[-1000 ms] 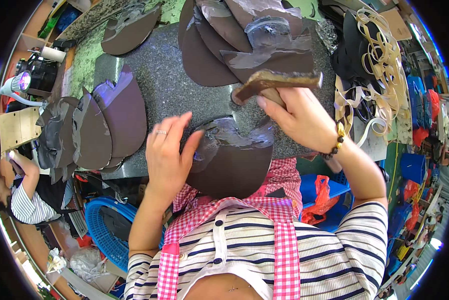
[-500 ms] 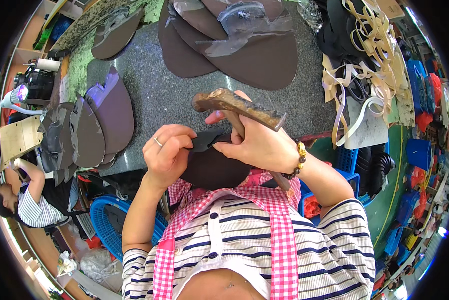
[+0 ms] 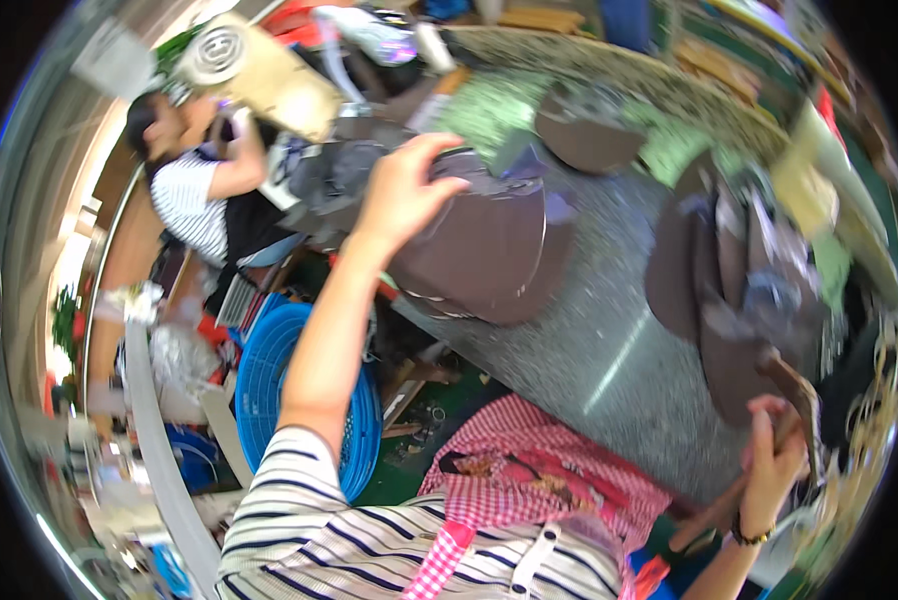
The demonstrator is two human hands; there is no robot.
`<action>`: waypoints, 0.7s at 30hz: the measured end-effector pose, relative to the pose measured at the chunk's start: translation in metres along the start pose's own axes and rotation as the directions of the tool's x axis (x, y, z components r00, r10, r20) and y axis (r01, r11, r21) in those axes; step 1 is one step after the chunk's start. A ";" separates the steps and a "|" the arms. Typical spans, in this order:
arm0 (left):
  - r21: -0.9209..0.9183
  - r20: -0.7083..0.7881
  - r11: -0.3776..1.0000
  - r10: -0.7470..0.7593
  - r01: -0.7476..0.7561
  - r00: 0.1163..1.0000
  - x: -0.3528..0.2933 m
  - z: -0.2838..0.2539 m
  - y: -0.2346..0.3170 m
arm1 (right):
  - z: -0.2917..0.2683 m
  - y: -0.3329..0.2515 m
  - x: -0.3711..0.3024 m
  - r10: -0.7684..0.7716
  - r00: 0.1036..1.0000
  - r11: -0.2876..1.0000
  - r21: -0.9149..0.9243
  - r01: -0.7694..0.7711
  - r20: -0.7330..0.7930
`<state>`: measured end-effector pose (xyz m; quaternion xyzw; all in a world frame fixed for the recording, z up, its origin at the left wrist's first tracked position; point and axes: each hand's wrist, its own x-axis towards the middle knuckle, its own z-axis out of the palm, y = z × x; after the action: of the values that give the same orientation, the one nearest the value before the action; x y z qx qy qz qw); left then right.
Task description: The person marks leather pieces with a pen, then folds their edges and hammers them using a small hammer.
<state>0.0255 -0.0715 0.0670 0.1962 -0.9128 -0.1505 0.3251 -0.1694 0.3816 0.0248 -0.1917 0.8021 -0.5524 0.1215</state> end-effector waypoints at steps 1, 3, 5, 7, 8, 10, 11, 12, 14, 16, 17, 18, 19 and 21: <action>0.039 -0.057 0.999 0.031 -0.028 0.998 0.006 0.011 0.013 | -0.006 0.004 0.014 -0.082 0.996 0.996 0.025 0.082 -0.027; -0.114 -0.069 0.990 0.073 -0.081 0.995 0.015 0.048 0.064 | -0.005 0.007 0.049 -0.170 0.982 0.985 -0.023 0.169 -0.078; -0.224 0.064 0.941 0.275 -0.255 0.959 0.011 0.104 0.121 | -0.018 0.002 0.097 -0.185 0.982 0.962 -0.195 0.189 0.039; -0.241 0.216 0.935 0.314 -0.261 0.925 0.000 0.169 0.173 | -0.006 0.003 0.143 -0.240 0.969 0.947 -0.207 0.247 0.060; -0.273 0.252 0.937 0.288 -0.217 0.924 -0.003 0.196 0.192 | -0.006 0.011 0.165 -0.334 0.939 0.920 -0.187 0.344 0.083; -0.274 0.203 0.937 0.277 -0.217 0.939 -0.005 0.234 0.216 | -0.013 0.025 0.199 -0.348 0.934 0.903 -0.237 0.358 0.087; -0.183 0.196 0.965 0.225 -0.190 0.954 -0.005 0.243 0.223 | -0.017 0.025 0.207 -0.240 0.965 0.900 -0.347 0.262 0.105; -0.096 0.189 0.982 0.176 -0.161 0.966 -0.006 0.251 0.228 | -0.021 0.027 0.212 -0.124 0.987 0.876 -0.456 0.158 0.104; -0.123 0.247 0.987 0.129 -0.101 0.960 0.003 0.250 0.234 | -0.031 0.040 0.224 -0.315 0.930 0.694 -0.623 0.361 0.189; -0.097 0.238 0.987 0.151 -0.131 0.960 0.015 0.227 0.215 | -0.009 0.024 0.221 -0.298 0.912 0.721 -0.560 0.409 0.283; -0.162 0.178 0.973 0.195 -0.167 0.964 0.018 0.220 0.199 | 0.004 0.007 0.216 -0.192 0.933 0.779 -0.532 0.333 0.303; -0.194 0.242 0.965 0.222 -0.177 0.944 0.025 0.215 0.185 | 0.015 -0.007 0.210 -0.240 0.925 0.786 -0.501 0.363 0.295; -0.242 0.273 0.955 0.237 -0.172 0.932 0.030 0.215 0.178 | 0.015 0.004 0.220 -0.291 0.917 0.716 -0.574 0.397 0.271; -0.310 0.211 0.931 0.264 -0.192 0.941 0.026 0.224 0.162 | 0.018 0.017 0.229 -0.306 0.922 0.751 -0.534 0.388 0.239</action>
<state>-0.1817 0.0918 -0.0207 0.0188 -0.9318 -0.2645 0.2480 -0.3700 0.2707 0.0059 -0.4020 0.8702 -0.2848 0.0079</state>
